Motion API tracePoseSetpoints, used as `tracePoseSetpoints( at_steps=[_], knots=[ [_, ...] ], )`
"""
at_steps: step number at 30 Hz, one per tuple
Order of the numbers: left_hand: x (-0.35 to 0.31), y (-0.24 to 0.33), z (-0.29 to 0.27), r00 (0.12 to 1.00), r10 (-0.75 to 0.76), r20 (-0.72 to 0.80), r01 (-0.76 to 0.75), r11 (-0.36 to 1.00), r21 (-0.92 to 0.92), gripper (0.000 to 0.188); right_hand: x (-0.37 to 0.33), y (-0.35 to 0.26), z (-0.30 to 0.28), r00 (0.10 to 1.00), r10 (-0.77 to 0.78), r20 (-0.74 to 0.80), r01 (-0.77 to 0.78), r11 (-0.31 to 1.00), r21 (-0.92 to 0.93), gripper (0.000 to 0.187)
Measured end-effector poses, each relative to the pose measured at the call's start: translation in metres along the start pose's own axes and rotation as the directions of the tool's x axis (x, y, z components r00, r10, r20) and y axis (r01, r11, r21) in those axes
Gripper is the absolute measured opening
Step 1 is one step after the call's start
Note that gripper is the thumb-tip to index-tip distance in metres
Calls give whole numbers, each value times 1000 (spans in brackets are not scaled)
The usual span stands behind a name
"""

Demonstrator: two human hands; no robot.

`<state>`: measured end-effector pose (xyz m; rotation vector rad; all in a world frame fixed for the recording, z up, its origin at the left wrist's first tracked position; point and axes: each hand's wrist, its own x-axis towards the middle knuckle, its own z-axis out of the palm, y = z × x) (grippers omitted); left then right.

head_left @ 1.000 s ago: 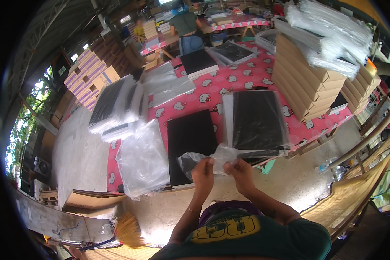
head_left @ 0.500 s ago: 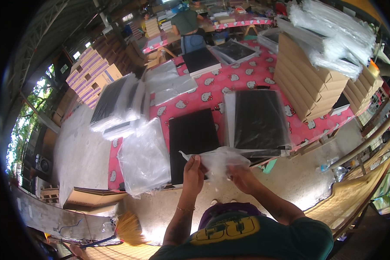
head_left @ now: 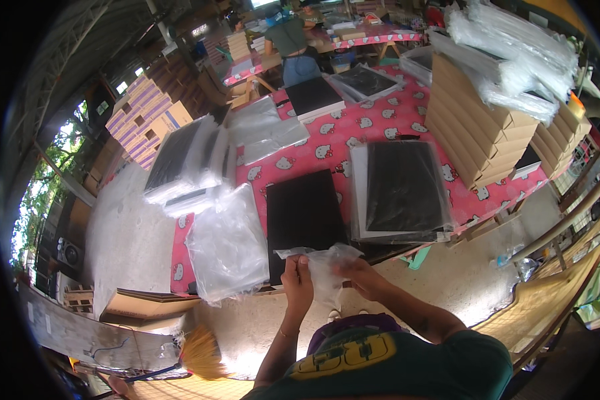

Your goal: The person picks up paper products and slides them into plastic bags by hand, placing the bagged items onto a stack on a table.

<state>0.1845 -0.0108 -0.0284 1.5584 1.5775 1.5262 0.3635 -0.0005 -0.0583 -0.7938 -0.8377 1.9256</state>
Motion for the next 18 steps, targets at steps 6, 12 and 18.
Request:
tracePoseSetpoints(
  at_steps=[6, 12, 18],
  knots=[
    [2, -27, -35, 962, 40, -269, 10, 984, 180, 23, 18, -12, -45, 991, -99, 87, 20, 767, 641, 10],
    [13, -29, -73, 995, 67, -73, -39, 944, 328, 35, -5, -56, -18, 975, -53, 214, 61, 998, -32, 27],
    [15, 74, -24, 808, 271, 522, -372, 923, 95, 61, -8, -78, 19, 684, -174, 708, 688, 475, -548, 16]
  ],
)
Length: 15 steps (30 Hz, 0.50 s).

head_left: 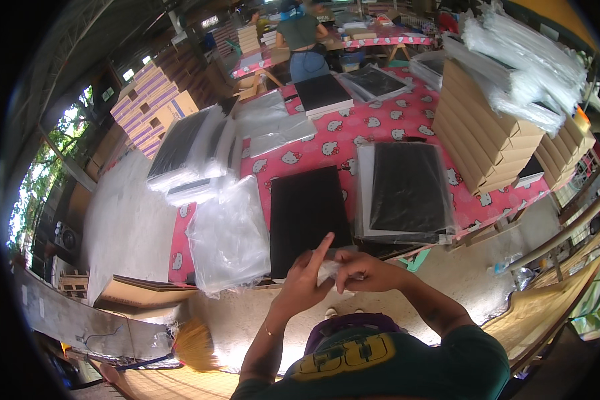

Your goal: The person picks up paper products and slides them into plastic bags by hand, placing the bagged items onto a stack on a table.

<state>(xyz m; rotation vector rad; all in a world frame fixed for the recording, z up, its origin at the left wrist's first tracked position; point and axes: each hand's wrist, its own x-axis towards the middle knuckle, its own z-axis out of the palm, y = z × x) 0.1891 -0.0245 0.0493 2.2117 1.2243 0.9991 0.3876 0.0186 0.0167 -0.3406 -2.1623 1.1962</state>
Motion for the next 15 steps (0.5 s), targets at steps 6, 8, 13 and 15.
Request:
tracePoseSetpoints(
  at_steps=[6, 8, 13, 15],
  knots=[
    [-18, -39, -28, 973, -114, 202, 210, 800, -561, 36, -35, 26, -11, 858, 423, -290, -510, 640, -575, 18],
    [-17, -39, -24, 987, 38, 156, -15, 989, -144, 26, -47, 32, -19, 845, 373, -383, -535, 586, -608, 21],
    [-33, -76, -16, 955, -257, -146, 295, 814, 500, 19, -58, 35, -23, 828, 309, -469, -559, 532, -636, 23],
    [-30, -76, -17, 919, -336, -206, 394, 807, 439, 22, -59, 42, -21, 823, 296, -484, -562, 539, -627, 19]
  ],
)
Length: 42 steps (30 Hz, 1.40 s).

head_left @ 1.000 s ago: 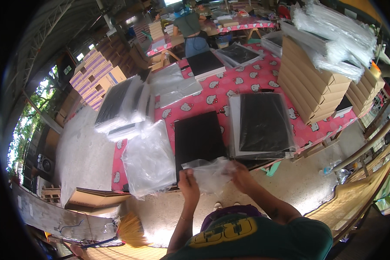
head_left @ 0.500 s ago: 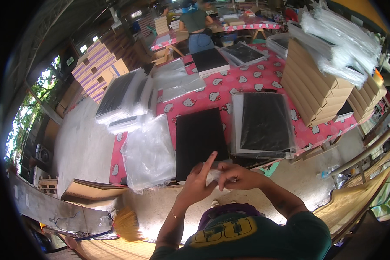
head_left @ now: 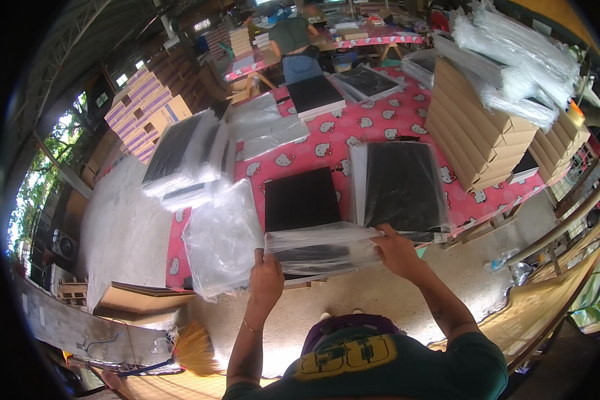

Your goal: The person picks up paper products and slides them into plastic bags by hand, placing the bagged items onto a stack on a table.

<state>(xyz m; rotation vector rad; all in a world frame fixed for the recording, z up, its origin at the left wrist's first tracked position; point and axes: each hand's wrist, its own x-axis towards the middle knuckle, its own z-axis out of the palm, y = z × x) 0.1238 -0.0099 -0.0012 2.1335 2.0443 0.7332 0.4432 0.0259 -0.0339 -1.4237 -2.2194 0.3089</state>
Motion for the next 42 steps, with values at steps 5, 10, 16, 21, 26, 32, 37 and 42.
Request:
tracePoseSetpoints(
  at_steps=[5, 10, 16, 21, 26, 32, 37, 42],
  knots=[
    [-3, 13, -34, 990, 144, 6, -144, 987, 76, 27, 11, -23, -27, 980, 148, -132, -146, 989, 29, 24],
    [0, -42, -47, 944, 329, -28, -182, 447, -876, 29, 10, -13, -27, 987, 10, 159, -32, 991, 133, 41],
    [-6, -7, -63, 704, 285, 650, 187, 809, -558, 15, 3, -33, -9, 973, 113, 203, -187, -142, 972, 31],
    [1, -42, -50, 955, 242, 171, 125, 195, -973, 18, 2, -36, 8, 890, -201, 409, -342, 299, 891, 28],
    [-1, -68, -57, 772, 251, 584, 506, 312, -804, 29, -12, -55, 39, 963, -112, 244, -259, -151, 954, 24],
    [-14, -97, -47, 926, 260, 275, 301, -63, -952, 28, -13, -55, 50, 919, -280, 278, -356, -285, 890, 20],
    [-8, -142, -43, 719, 264, 642, 635, 125, -762, 24, -31, -62, 80, 941, -56, 333, -337, -185, 923, 28],
    [-24, -150, -48, 679, 427, 597, 589, 168, -791, 16, -31, -42, 73, 918, -185, 351, -396, -366, 842, 42]
  ],
)
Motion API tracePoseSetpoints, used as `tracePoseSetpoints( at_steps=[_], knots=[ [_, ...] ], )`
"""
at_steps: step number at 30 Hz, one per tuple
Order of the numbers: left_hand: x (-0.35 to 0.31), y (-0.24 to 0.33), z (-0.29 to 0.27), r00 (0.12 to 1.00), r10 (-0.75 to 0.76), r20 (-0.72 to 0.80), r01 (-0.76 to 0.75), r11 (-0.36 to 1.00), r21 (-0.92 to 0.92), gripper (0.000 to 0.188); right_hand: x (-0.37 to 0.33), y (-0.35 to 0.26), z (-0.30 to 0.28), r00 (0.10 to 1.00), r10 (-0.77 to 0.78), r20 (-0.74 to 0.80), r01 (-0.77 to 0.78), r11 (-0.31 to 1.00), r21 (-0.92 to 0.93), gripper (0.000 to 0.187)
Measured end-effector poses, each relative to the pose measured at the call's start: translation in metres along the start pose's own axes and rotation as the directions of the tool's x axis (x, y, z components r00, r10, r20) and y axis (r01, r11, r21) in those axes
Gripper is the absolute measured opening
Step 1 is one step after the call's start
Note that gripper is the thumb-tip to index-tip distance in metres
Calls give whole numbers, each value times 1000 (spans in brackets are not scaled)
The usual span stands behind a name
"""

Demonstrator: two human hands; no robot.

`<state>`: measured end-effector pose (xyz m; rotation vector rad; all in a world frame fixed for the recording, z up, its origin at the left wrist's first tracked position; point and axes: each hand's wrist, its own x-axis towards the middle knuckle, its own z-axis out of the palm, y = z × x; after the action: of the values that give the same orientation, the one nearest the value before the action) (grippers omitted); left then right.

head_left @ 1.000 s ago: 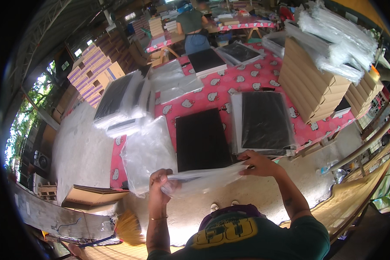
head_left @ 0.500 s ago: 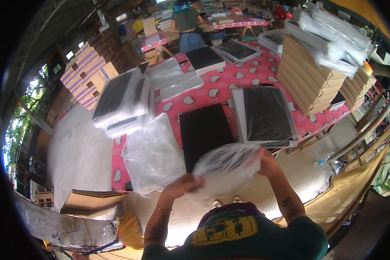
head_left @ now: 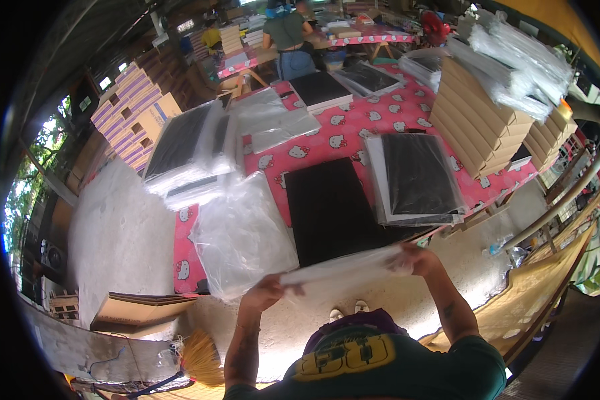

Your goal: The person picks up paper products and slides them into plastic bags by hand, placing the bagged items onto a stack on a table.

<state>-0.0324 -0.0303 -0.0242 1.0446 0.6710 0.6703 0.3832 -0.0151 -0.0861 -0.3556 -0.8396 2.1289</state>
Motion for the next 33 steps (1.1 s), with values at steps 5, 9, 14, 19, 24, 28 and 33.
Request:
tracePoseSetpoints(
  at_steps=[5, 9, 14, 19, 24, 28, 33],
  knots=[
    [15, -49, -7, 898, 224, -378, -223, 974, 48, 5, 15, 37, 3, 904, -110, -414, -235, 681, -694, 25],
    [39, -105, 29, 599, 262, -757, -161, 965, 207, 16, 24, 69, 13, 538, -582, -610, -203, 613, -764, 41],
    [55, -122, 32, 544, 283, -790, -1, 942, 337, 39, 18, 88, -16, 589, -540, -601, -347, 502, -792, 53],
    [50, -126, 25, 665, 209, -717, 151, 902, 403, 48, 14, 80, -17, 638, -504, -582, -333, 501, -799, 52],
    [59, -128, 36, 382, 338, -860, 55, 921, 386, 44, 14, 79, -18, 644, -485, -592, -224, 621, -752, 52],
    [59, -130, 35, 389, 391, -834, 80, 888, 453, 34, 9, 85, -25, 665, -498, -556, -166, 628, -761, 50],
    [50, -120, 37, 480, 430, -764, -92, 891, 444, 11, 7, 71, -39, 643, -491, -588, -42, 744, -666, 33]
  ],
)
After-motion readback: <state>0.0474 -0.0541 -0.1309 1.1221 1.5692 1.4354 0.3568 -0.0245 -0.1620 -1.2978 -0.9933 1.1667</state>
